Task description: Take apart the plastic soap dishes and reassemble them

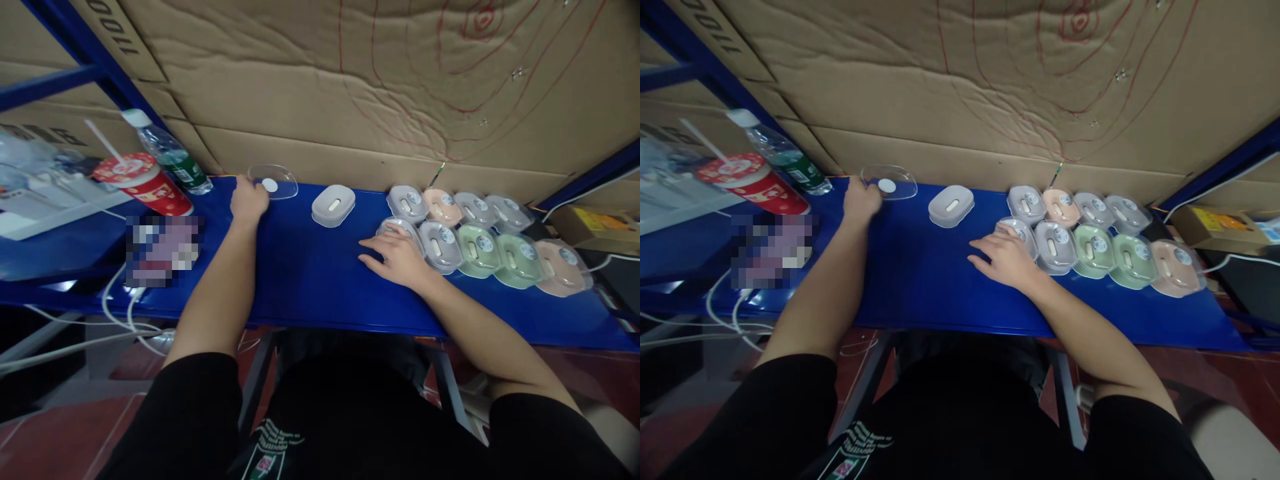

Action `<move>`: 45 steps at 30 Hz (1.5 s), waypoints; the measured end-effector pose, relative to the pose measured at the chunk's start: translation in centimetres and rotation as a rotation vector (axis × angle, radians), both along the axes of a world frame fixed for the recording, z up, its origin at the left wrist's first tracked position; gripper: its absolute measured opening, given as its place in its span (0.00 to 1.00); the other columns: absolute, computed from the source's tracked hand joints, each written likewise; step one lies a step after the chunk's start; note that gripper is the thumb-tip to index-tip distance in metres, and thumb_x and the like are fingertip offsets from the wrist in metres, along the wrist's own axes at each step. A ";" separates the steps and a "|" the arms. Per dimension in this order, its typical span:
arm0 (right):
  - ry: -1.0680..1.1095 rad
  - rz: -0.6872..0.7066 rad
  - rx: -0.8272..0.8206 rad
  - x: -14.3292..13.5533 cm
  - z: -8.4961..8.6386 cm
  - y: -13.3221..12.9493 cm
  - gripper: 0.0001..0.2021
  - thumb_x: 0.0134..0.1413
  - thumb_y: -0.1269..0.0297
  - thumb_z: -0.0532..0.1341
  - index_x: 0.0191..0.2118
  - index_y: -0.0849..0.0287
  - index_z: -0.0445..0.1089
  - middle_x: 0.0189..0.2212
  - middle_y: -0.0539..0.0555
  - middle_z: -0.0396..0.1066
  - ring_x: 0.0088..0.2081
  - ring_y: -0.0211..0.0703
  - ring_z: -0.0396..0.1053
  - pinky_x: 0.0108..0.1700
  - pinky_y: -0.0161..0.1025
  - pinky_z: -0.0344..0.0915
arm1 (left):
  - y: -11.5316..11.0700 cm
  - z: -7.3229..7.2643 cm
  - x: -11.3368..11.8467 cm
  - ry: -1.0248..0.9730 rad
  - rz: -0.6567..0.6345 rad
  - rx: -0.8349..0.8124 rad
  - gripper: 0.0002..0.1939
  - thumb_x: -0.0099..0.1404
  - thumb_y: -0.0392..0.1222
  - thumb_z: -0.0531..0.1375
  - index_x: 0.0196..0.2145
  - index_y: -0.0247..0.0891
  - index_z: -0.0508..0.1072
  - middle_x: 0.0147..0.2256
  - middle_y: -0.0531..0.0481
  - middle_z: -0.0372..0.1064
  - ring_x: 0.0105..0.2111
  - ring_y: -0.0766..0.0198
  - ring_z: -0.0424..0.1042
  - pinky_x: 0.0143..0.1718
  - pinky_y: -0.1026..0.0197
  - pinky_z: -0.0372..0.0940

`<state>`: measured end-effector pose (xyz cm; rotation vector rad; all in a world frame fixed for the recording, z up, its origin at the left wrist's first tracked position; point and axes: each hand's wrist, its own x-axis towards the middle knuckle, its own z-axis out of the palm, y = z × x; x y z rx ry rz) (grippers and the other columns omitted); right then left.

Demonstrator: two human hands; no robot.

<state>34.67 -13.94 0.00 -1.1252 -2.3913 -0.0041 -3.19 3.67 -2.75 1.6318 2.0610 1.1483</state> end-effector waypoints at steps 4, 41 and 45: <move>-0.019 0.003 0.008 -0.1 0.2 -0.1 0.15 0.73 0.54 0.62 0.55 0.54 0.82 0.46 0.55 0.86 0.48 0.53 0.83 0.72 0.62 0.59 | -0.8 0.1 0.2 0.123 0.206 0.020 0.51 0.67 0.61 0.63 0.74 0.22 0.56 0.71 0.22 0.57 0.72 0.27 0.55 0.67 0.26 0.49; -0.049 0.007 -0.011 -0.2 0.6 -0.3 0.17 0.74 0.54 0.61 0.56 0.53 0.82 0.47 0.56 0.86 0.49 0.54 0.83 0.73 0.64 0.56 | -2.7 1.4 4.8 0.132 -0.111 0.208 0.34 0.69 0.69 0.60 0.61 0.42 0.74 0.66 0.31 0.66 0.72 0.28 0.54 0.72 0.25 0.46; -0.069 0.002 -0.017 -0.3 0.8 -0.5 0.17 0.74 0.54 0.61 0.57 0.53 0.82 0.48 0.56 0.86 0.49 0.55 0.82 0.73 0.65 0.56 | -5.0 1.2 9.8 0.239 -0.442 0.170 0.38 0.66 0.71 0.64 0.62 0.42 0.74 0.66 0.35 0.69 0.67 0.35 0.65 0.70 0.35 0.56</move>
